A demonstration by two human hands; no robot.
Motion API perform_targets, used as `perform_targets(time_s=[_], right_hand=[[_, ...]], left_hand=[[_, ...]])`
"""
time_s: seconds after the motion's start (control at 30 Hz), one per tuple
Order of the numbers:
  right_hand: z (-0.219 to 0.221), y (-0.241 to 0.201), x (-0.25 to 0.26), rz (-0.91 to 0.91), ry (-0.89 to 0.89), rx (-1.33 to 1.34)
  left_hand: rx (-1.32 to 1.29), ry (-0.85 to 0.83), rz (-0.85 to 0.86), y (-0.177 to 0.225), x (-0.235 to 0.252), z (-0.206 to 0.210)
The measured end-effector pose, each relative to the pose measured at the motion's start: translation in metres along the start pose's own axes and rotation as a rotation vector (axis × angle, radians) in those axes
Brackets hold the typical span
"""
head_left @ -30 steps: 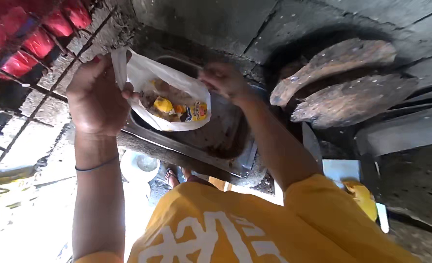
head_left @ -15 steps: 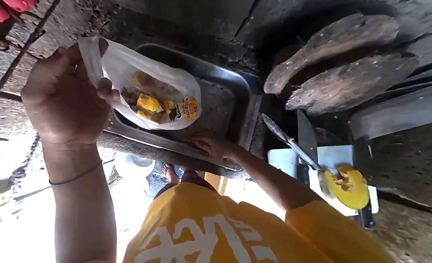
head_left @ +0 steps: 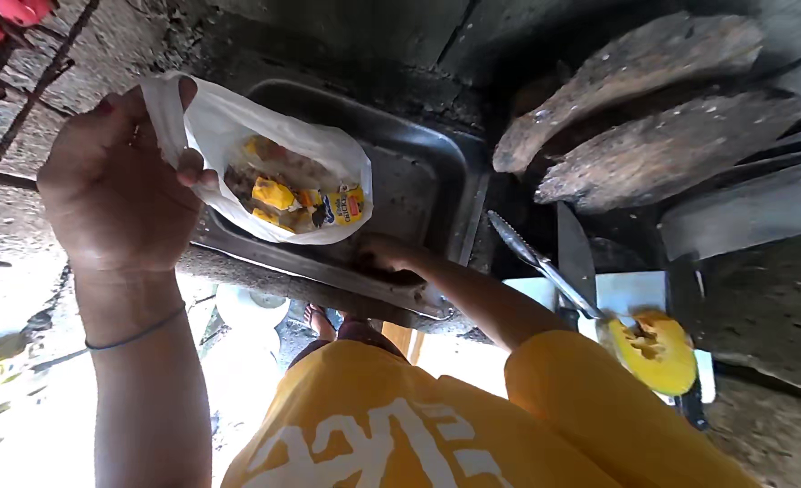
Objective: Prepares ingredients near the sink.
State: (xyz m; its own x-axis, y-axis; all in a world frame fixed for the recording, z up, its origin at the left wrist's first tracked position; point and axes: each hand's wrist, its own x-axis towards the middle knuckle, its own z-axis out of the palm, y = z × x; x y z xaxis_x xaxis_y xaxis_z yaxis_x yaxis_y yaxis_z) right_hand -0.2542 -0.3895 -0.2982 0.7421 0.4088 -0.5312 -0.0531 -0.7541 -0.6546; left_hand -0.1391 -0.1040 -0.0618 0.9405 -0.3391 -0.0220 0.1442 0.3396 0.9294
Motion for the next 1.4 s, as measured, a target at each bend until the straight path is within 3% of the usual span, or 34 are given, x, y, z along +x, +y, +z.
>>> perform_targets(time_s=[0.13,0.27,0.5,0.7,0.87,0.93,1.0,1.07,1.13,1.27,1.33,1.4], right_hand=[[-0.023,0.0,-0.038,0.219,-0.244,-0.043],[-0.047,0.017,-0.029,0.225,-0.063,-0.058],[-0.012,-0.017,-0.048,0.362,-0.173,-0.018],[0.007,-0.05,-0.078,0.373,0.038,-0.127],[0.034,-0.051,-0.086,0.31,0.43,-0.234],[0.02,-0.062,-0.083,0.4,0.323,-0.126],[-0.013,-0.078,-0.077,0.503,0.192,0.199],[-0.045,-0.101,-0.076,0.396,0.23,0.538],[-0.09,-0.135,-0.079,0.167,0.274,0.823],[-0.17,-0.202,-0.081,-0.643,0.32,1.078],[-0.176,-0.21,-0.049,-0.97,0.264,1.18],[-0.156,-0.198,0.013,-1.108,0.176,1.196]], left_hand=[[0.0,-0.011,0.021,0.0,-0.003,-0.009],[-0.012,0.014,0.01,-0.002,-0.002,-0.005],[-0.027,-0.006,-0.015,-0.002,-0.002,-0.002],[-0.019,-0.003,0.005,0.0,-0.005,-0.004],[-0.01,-0.002,0.017,0.001,-0.007,-0.003],[-0.017,0.003,0.011,0.001,-0.012,-0.002],[-0.014,0.01,-0.007,0.001,-0.019,0.0],[-0.02,-0.001,-0.007,0.001,-0.019,0.002],[-0.023,-0.008,0.012,0.002,-0.015,0.003],[-0.047,0.016,0.022,0.003,-0.01,0.006],[-0.063,0.025,0.025,0.005,-0.01,0.005],[-0.065,0.034,0.014,0.009,-0.01,0.002]])
